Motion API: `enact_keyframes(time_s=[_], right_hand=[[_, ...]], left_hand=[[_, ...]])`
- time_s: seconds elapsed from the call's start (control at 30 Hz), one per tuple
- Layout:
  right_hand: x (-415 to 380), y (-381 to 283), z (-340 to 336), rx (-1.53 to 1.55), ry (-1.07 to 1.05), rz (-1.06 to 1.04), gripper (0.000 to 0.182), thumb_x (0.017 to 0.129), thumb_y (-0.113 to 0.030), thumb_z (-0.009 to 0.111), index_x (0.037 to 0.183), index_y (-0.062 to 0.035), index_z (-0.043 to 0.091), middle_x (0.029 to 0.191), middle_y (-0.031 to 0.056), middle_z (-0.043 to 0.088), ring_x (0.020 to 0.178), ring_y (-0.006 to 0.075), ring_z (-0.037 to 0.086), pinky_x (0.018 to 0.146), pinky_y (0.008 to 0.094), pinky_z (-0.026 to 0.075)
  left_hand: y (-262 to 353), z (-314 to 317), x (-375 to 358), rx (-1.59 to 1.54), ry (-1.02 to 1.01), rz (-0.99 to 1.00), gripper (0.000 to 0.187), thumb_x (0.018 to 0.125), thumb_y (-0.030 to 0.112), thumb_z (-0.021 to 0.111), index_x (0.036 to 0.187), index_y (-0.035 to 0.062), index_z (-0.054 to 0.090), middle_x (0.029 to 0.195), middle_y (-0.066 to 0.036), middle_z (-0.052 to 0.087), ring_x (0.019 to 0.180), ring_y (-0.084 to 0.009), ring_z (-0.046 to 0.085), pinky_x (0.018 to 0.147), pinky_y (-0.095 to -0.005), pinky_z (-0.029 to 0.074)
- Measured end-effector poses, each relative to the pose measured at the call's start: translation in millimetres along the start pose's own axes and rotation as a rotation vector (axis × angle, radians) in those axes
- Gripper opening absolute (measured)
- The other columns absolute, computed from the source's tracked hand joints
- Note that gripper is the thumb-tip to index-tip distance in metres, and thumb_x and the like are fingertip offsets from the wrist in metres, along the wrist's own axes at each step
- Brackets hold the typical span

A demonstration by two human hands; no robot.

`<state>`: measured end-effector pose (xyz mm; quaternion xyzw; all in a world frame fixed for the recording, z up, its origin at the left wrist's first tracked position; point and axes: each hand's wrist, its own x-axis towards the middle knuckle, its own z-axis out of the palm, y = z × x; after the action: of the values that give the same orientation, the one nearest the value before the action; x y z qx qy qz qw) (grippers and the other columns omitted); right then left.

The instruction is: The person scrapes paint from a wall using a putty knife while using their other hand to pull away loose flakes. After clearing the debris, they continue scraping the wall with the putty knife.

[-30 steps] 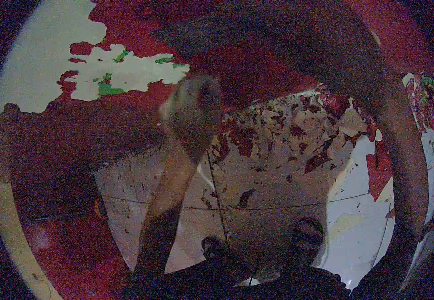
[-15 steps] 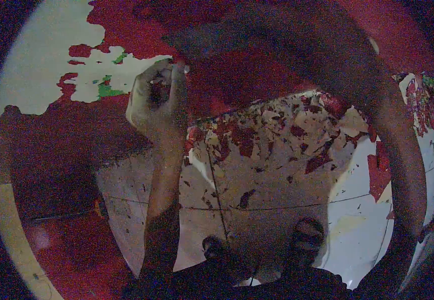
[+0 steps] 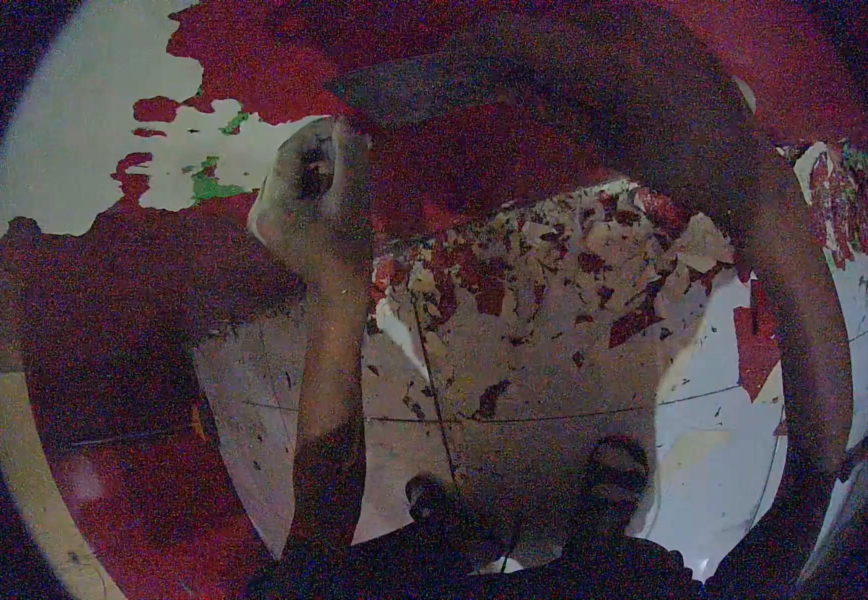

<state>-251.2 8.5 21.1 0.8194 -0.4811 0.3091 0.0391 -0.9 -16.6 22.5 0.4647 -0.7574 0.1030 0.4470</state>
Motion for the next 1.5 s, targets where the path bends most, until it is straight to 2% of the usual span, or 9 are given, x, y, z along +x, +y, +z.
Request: enact_keyframes(time_s=[0.37, 0.47, 0.63, 0.7, 0.77, 1.03, 1.13, 1.3, 1.5], right_hand=[[-1, 0, 4, -0.002, 0.020, 0.057, 0.037, 0.081, -0.018, 0.066, 0.117, -0.0153, 0.059, 0.078, 0.0097, 0.066, 0.057, 0.0276, 0.062, 0.054, 0.0349, 0.051], [-4, 0, 1, 0.069, 0.010, 0.078, 0.038, 0.081, -0.017, 0.066, 0.118, -0.0156, 0.058, 0.076, 0.0093, 0.066, 0.054, 0.0271, 0.060, 0.053, 0.0342, 0.050], [-5, 4, 1, 0.012, 0.009, 0.023, 0.038, 0.081, -0.018, 0.066, 0.119, -0.0161, 0.058, 0.074, 0.0096, 0.065, 0.054, 0.0250, 0.060, 0.053, 0.0349, 0.050], [-6, 4, 8, -0.022, 0.022, 0.024, 0.038, 0.082, -0.018, 0.066, 0.119, -0.0163, 0.058, 0.073, 0.0097, 0.065, 0.053, 0.0244, 0.060, 0.053, 0.0348, 0.049], [-6, 2, 12, -0.033, 0.052, 0.024, 0.037, 0.082, -0.017, 0.065, 0.118, -0.0163, 0.058, 0.072, 0.0100, 0.064, 0.053, 0.0238, 0.060, 0.052, 0.0344, 0.049], [-2, -2, -6, 0.064, -0.063, 0.005, 0.035, 0.082, -0.016, 0.066, 0.117, -0.0129, 0.059, 0.074, 0.0074, 0.065, 0.054, 0.0216, 0.060, 0.053, 0.0320, 0.050], [16, -31, -29, 0.162, -0.182, 0.210, 0.035, 0.083, -0.018, 0.065, 0.116, -0.0121, 0.059, 0.077, 0.0079, 0.066, 0.058, 0.0210, 0.063, 0.055, 0.0317, 0.051], [-13, 8, 15, 0.080, 0.002, 0.136, 0.034, 0.084, -0.021, 0.064, 0.117, -0.0123, 0.059, 0.081, 0.0089, 0.067, 0.065, 0.0208, 0.065, 0.058, 0.0319, 0.052], [0, -9, 3, 0.206, -0.070, 0.175, 0.035, 0.084, -0.018, 0.065, 0.118, -0.0140, 0.059, 0.083, 0.0087, 0.067, 0.063, 0.0204, 0.064, 0.057, 0.0315, 0.051]], left_hand=[[-29, 7, -17, 0.073, -0.170, 0.051, 0.017, 0.078, 0.019, 0.070, 0.080, 0.0077, 0.058, 0.069, -0.008, 0.062, 0.059, -0.0246, 0.063, 0.054, -0.0353, 0.049], [-18, 10, -33, -0.153, -0.156, 0.151, 0.019, 0.082, 0.023, 0.066, 0.080, 0.0063, 0.058, 0.067, -0.009, 0.060, 0.055, -0.0226, 0.059, 0.052, -0.0340, 0.048], [-8, -1, -40, -0.122, -0.280, -0.099, 0.022, 0.088, 0.025, 0.059, 0.088, 0.0024, 0.060, 0.074, -0.007, 0.063, 0.055, -0.0130, 0.053, 0.048, -0.0292, 0.043], [-2, -2, -33, -0.436, -0.250, -0.393, 0.022, 0.088, 0.024, 0.059, 0.093, 0.0024, 0.060, 0.079, -0.006, 0.064, 0.056, -0.0102, 0.052, 0.047, -0.0268, 0.040], [17, -3, -18, -1.067, -0.136, -0.990, 0.021, 0.089, 0.024, 0.059, 0.097, 0.0039, 0.060, 0.084, -0.005, 0.065, 0.057, -0.0083, 0.051, 0.046, -0.0241, 0.037], [18, -8, -6, -1.293, -0.093, -1.153, 0.020, 0.087, 0.024, 0.063, 0.099, 0.0082, 0.059, 0.089, -0.003, 0.061, 0.052, -0.0051, 0.039, 0.047, -0.0206, 0.031], [16, -9, -6, -1.329, -0.139, -1.148, 0.019, 0.087, 0.025, 0.063, 0.097, 0.0094, 0.059, 0.089, -0.001, 0.060, 0.052, -0.0048, 0.037, 0.048, -0.0215, 0.030], [28, -9, 0, -1.280, -0.124, -1.204, 0.011, 0.088, 0.024, 0.059, 0.085, 0.0140, 0.054, 0.081, 0.003, 0.054, 0.051, -0.0049, 0.032, 0.047, -0.0218, 0.027], [39, -7, 7, -1.485, -0.054, -1.276, 0.013, 0.086, 0.021, 0.057, 0.081, 0.0169, 0.046, 0.071, 0.006, 0.041, 0.052, -0.0061, 0.029, 0.049, -0.0233, 0.026]])
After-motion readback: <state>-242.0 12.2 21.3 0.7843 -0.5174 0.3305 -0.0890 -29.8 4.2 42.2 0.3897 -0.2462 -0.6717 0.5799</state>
